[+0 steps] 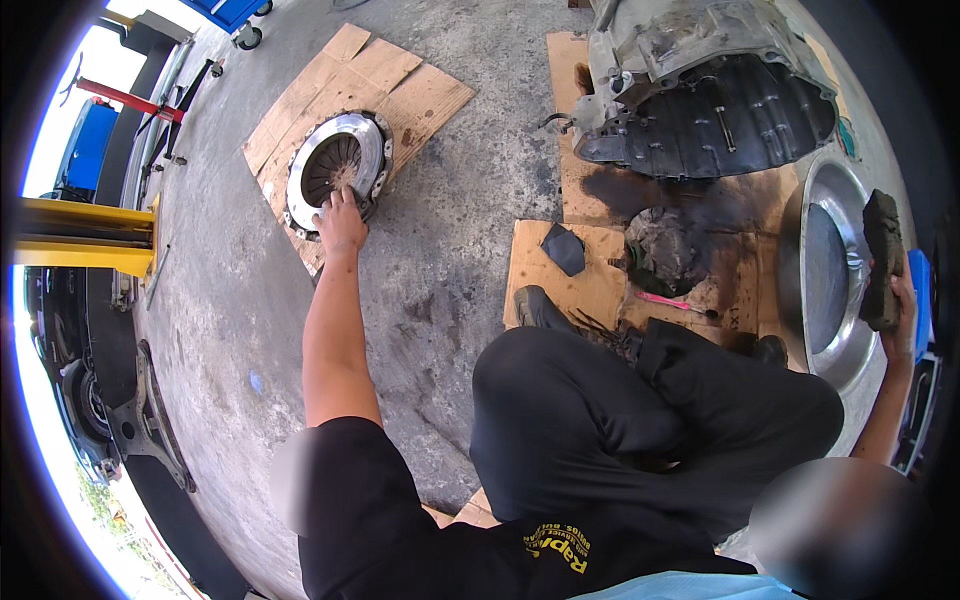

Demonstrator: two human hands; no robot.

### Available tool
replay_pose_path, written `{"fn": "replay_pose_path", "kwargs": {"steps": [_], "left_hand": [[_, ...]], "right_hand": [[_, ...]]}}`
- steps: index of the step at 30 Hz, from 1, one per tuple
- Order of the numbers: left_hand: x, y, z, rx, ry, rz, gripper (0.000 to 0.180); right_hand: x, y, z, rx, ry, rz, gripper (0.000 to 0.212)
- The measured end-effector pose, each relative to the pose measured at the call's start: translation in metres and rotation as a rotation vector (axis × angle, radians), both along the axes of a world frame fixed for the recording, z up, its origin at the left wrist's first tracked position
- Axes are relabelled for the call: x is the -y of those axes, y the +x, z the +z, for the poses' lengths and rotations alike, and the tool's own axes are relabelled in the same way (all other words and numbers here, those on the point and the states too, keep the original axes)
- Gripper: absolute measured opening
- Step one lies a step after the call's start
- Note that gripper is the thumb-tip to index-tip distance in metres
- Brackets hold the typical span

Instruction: The person sits on the floor and cleans a clutch disc and other car parts using a rag and a metal basin filled with liquid. They repeatedly wipe the parts and dip the rag into the basin to remove grime.

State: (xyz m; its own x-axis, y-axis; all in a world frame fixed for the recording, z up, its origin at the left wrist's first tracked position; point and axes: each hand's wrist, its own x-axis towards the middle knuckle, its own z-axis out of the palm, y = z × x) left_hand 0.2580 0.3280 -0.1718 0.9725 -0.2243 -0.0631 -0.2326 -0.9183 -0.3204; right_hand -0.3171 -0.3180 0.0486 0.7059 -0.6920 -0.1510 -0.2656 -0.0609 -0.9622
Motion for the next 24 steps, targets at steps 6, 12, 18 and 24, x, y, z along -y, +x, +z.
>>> {"fn": "replay_pose_path", "kwargs": {"steps": [6, 12, 18, 24], "left_hand": [[0.005, -0.003, 0.008, -0.019, 0.039, -0.085, 0.075], [0.03, -0.017, 0.068, -0.154, -0.037, -0.146, 0.076], [0.023, 0.017, 0.11, -0.443, -0.393, -0.212, 0.071], [0.029, -0.007, 0.109, -0.545, -0.319, -0.247, 0.068]], "right_hand": [[0.044, -0.072, 0.0, 0.063, 0.068, -0.059, 0.066], [0.023, -0.056, 0.023, 0.068, 0.161, -0.231, 0.061], [0.063, -0.067, -0.022, 0.304, 0.347, -0.08, 0.058], [0.044, -0.045, -0.01, 0.284, 0.167, -0.005, 0.062]]}}
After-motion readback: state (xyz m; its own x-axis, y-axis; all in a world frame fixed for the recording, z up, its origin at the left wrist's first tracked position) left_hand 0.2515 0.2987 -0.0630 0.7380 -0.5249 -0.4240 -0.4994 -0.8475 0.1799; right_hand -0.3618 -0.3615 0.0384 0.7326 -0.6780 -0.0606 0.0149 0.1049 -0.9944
